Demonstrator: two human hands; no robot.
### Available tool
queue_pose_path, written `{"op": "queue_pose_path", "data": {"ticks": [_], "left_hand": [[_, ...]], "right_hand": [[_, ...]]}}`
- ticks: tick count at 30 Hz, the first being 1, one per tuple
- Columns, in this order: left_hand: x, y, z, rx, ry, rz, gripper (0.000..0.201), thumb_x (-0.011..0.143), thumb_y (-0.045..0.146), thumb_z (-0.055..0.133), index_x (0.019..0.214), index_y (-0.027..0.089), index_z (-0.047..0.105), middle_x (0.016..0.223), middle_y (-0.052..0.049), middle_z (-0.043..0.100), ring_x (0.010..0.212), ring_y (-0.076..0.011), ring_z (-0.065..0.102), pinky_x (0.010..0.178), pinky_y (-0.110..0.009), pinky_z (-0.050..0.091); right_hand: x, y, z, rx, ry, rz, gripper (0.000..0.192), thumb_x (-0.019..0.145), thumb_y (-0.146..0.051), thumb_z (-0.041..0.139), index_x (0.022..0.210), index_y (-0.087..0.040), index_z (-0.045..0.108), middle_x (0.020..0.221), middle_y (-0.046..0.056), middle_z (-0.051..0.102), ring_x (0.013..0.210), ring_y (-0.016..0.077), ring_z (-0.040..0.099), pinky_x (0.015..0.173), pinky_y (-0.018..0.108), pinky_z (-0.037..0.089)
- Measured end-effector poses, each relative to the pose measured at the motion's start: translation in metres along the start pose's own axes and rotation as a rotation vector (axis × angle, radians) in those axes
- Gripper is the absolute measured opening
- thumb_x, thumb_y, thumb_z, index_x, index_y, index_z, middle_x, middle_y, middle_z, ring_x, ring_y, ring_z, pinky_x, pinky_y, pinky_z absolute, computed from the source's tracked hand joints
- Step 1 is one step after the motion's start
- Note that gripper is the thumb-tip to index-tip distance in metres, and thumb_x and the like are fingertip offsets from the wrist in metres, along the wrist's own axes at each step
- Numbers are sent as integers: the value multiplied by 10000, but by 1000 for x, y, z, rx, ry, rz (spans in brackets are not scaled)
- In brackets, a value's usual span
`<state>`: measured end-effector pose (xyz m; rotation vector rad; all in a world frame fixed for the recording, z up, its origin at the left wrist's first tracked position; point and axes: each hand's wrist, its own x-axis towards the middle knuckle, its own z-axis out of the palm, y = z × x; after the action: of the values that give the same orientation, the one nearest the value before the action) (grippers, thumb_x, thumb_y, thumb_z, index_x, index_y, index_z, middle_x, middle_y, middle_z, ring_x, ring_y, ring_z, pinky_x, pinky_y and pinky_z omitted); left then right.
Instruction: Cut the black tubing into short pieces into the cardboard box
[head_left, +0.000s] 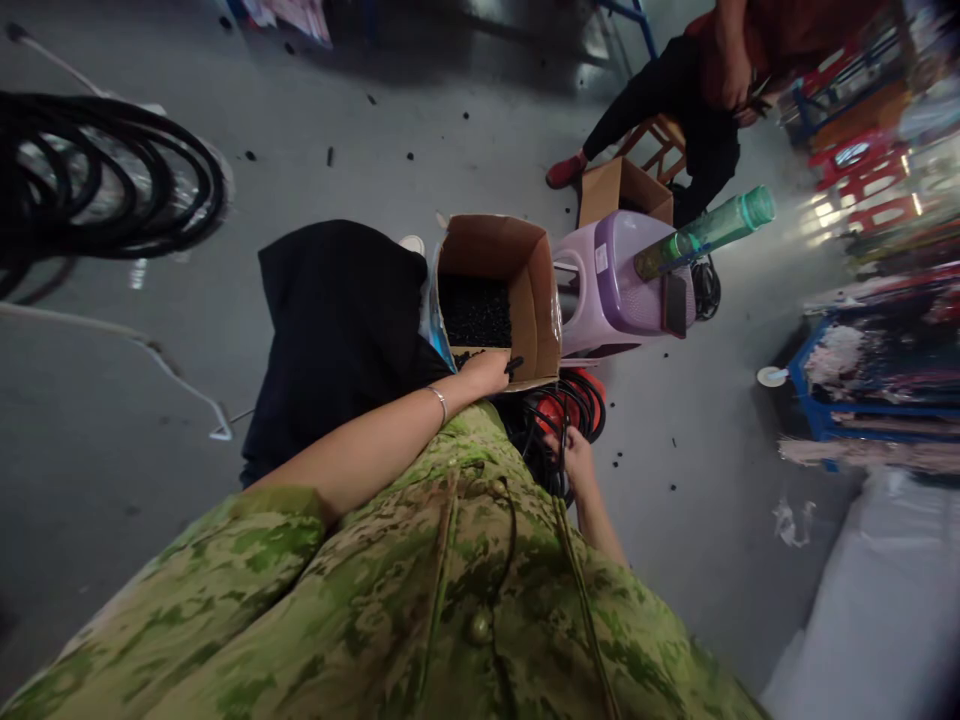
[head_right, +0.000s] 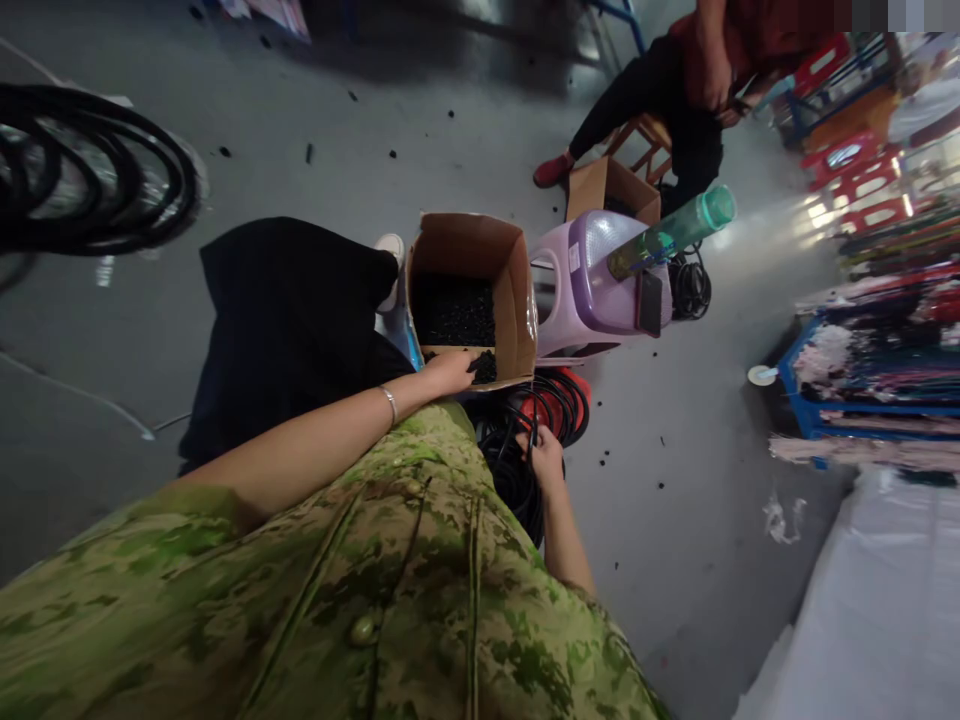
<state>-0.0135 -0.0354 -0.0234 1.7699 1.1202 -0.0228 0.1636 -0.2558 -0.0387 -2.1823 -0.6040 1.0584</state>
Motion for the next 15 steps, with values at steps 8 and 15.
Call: {"op": "queue_pose_path", "data": {"ticks": [8, 15], "left_hand": [[0, -3, -2, -432, -114, 95, 98, 624, 202, 734, 698, 193, 671, 589, -5, 630, 627, -176, 601, 551, -211, 409], [-4, 7, -1, -793, -125, 13, 66, 734, 147, 660, 782, 161, 616, 535, 40, 546, 466, -88, 481, 480, -186, 348]], "right_hand": [[31, -133, 66, 170, -230, -536, 355, 706, -392, 796, 883, -211, 546, 1049, 41, 704, 821, 143, 616, 817, 291, 510], [66, -138, 74, 233, -8, -470, 381, 679, -413, 788, 846, -203, 517, 745, -34, 630, 671, 118, 601, 668, 237, 490]]}}
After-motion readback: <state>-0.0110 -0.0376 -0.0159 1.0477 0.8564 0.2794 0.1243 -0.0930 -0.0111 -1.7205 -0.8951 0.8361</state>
